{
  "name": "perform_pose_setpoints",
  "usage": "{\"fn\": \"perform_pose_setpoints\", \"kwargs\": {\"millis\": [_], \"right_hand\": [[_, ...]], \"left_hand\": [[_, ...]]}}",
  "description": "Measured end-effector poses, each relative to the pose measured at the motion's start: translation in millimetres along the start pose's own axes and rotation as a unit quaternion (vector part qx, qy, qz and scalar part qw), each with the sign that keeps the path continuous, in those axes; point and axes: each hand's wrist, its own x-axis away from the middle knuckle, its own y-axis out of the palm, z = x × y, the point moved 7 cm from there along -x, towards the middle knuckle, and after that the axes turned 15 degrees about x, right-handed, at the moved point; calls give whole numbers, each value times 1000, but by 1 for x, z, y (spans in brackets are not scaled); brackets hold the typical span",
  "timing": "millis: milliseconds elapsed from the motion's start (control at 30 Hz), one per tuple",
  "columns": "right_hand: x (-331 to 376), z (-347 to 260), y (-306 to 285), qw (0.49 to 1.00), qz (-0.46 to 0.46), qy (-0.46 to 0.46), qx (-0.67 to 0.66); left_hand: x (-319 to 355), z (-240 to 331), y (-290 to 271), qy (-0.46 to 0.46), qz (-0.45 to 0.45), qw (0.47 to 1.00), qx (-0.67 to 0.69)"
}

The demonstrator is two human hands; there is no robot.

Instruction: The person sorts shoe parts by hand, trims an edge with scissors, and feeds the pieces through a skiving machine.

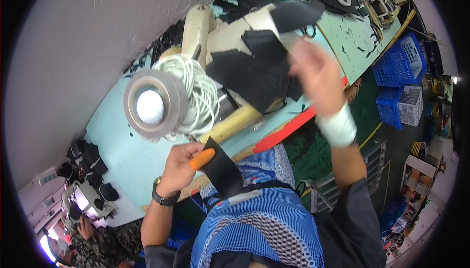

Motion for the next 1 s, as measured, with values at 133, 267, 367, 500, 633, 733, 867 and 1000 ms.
{"fn": "perform_pose_setpoints", "kwargs": {"millis": [133, 267, 367, 500, 633, 733, 867, 1000], "right_hand": [[136, -43, 104, 956, -274, -53, -87], [168, -14, 142, 825, -401, 249, -310], [175, -15, 153, 790, -429, 268, -346], [186, -25, 176, 656, -464, 387, -453], [181, -33, 175, 629, -437, 417, -489], [167, -5, 160, 823, -340, 300, -342], [123, -11, 69, 999, -28, -5, 27], [79, -45, 48, 882, 147, -228, 384]], "left_hand": [[-3, 8, 4, -2, 31, 997, 64], [-16, 0, 0, -63, 19, 989, 132], [-22, -2, -14, -105, 31, 993, 33], [-36, 6, -31, -120, 48, 990, -59], [-39, 15, -39, -84, 34, 996, -22], [-49, 1, -33, -50, -60, 997, -16], [-47, -2, -16, -99, -19, 993, -59], [-21, -14, -9, -195, -11, 981, -6]]}}
